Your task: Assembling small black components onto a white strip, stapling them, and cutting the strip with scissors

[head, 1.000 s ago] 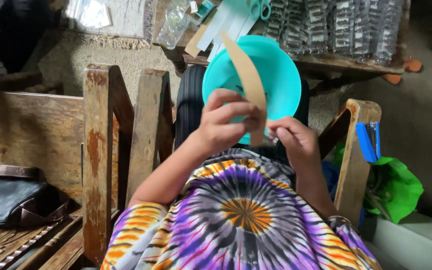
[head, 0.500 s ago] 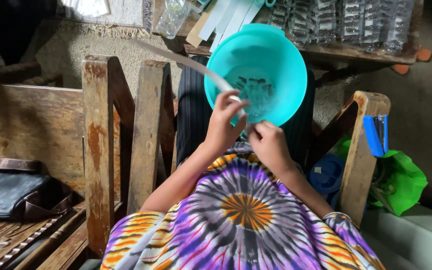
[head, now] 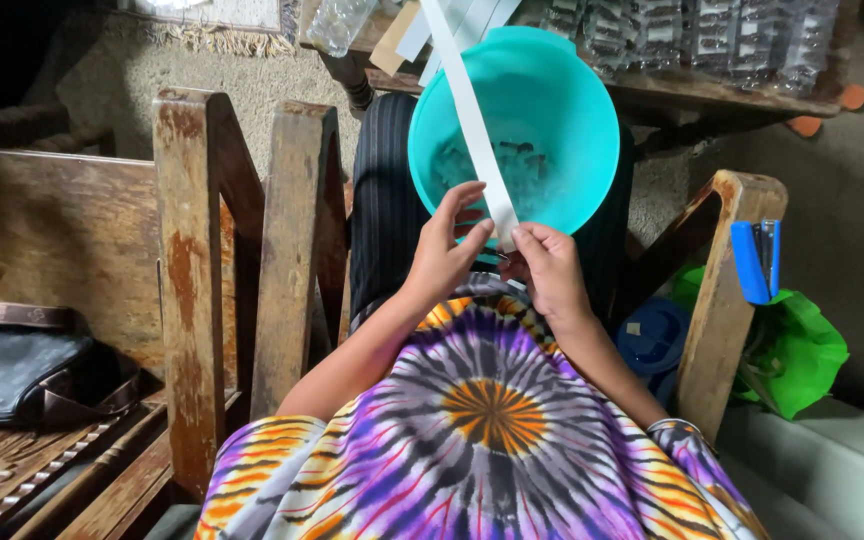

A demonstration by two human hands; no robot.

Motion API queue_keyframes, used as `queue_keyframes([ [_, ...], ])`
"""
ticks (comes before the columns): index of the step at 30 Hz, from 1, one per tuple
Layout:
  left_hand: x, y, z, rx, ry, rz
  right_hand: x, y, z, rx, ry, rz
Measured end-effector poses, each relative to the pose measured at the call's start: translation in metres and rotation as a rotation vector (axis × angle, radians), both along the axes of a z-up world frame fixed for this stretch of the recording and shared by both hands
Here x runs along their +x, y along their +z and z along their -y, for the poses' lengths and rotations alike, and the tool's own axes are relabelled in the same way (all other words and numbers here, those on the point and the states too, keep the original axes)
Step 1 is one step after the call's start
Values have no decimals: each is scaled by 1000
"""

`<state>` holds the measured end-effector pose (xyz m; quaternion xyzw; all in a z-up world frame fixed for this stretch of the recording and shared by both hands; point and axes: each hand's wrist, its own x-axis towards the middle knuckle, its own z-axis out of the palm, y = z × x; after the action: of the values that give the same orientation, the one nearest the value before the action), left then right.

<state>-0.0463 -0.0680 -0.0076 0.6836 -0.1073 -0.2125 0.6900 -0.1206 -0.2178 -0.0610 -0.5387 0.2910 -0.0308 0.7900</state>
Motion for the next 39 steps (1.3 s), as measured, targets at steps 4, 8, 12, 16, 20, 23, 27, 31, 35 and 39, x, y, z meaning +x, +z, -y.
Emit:
queue_keyframes([
  [4, 1, -13, 3, 40, 8, -31, -2, 1, -1, -10, -9, 42],
  [8, 0, -34, 8, 55, 68, -52, -6, 11, 0, -143, 20, 85],
  [12, 2, -39, 5, 43, 122, -58, -6, 37, -1, -501, -20, 120],
  [16, 2, -26, 2, 164, 124, -60, -12, 16, 20, -468, -97, 211],
  [20, 1, -15, -1, 32, 113, -157, -12, 24, 22, -447, -64, 329],
  [23, 1, -12, -9, 57, 98, -127, -13, 28, 19, -451, -37, 311],
  [27, -2, -26, -19, 141, 81, -12, -13, 25, 22, -479, -1, 298],
  [31, -11, -35, -27, 182, 54, 69, -16, 21, 23, -442, 11, 305],
  [35, -14, -23, -30, 200, 25, 166, -15, 24, 21, -430, 26, 305],
  [39, -19, -1, -31, 382, -47, 298, -16, 29, 20, -446, 32, 310],
])
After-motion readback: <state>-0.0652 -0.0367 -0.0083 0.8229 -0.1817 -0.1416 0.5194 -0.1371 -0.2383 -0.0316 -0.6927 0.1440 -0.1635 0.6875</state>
